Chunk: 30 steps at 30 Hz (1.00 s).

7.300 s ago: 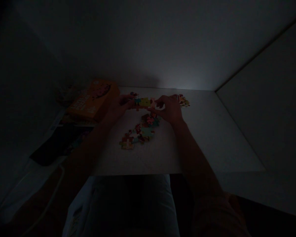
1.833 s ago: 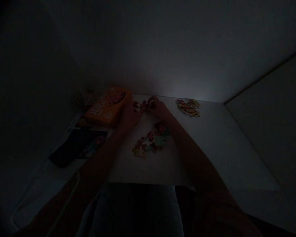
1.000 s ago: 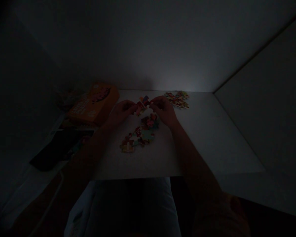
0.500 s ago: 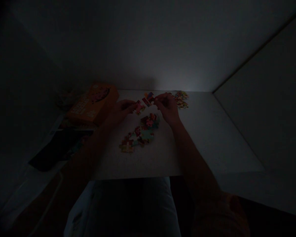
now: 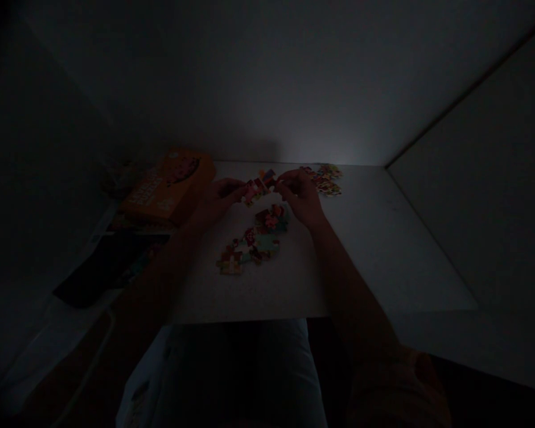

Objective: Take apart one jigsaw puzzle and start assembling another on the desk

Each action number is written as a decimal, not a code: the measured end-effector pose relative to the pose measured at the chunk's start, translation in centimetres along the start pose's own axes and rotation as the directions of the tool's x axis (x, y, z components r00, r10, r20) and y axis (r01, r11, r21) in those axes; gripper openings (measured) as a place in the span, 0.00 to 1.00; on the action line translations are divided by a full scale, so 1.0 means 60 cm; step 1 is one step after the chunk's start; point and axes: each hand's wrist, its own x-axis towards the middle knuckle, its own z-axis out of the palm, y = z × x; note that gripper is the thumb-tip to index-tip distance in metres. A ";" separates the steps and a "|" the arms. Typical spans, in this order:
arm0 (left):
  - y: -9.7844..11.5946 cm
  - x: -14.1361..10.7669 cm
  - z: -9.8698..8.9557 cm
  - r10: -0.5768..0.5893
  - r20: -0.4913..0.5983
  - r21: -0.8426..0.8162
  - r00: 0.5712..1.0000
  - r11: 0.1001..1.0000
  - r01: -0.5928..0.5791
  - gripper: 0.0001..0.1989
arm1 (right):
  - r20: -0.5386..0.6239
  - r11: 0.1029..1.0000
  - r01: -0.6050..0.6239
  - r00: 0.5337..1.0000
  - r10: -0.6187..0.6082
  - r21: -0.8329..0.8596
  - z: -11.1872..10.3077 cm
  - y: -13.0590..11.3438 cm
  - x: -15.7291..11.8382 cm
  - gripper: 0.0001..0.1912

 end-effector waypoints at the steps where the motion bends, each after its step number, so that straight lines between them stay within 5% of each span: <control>1: 0.001 0.000 0.001 -0.004 -0.006 -0.001 1.000 1.000 0.003 0.21 | -0.004 1.000 -0.010 1.000 0.010 -0.005 -0.001 -0.002 0.000 0.25; 11: 0.018 -0.002 0.003 -0.047 -0.010 -0.008 0.999 0.999 0.047 0.16 | -0.010 0.999 -0.046 0.999 0.046 -0.026 -0.002 -0.012 -0.001 0.26; 30: 0.010 -0.006 0.003 -0.017 0.006 -0.023 1.000 1.000 0.017 0.22 | 0.015 0.997 -0.078 0.997 0.078 0.024 0.008 -0.009 -0.003 0.27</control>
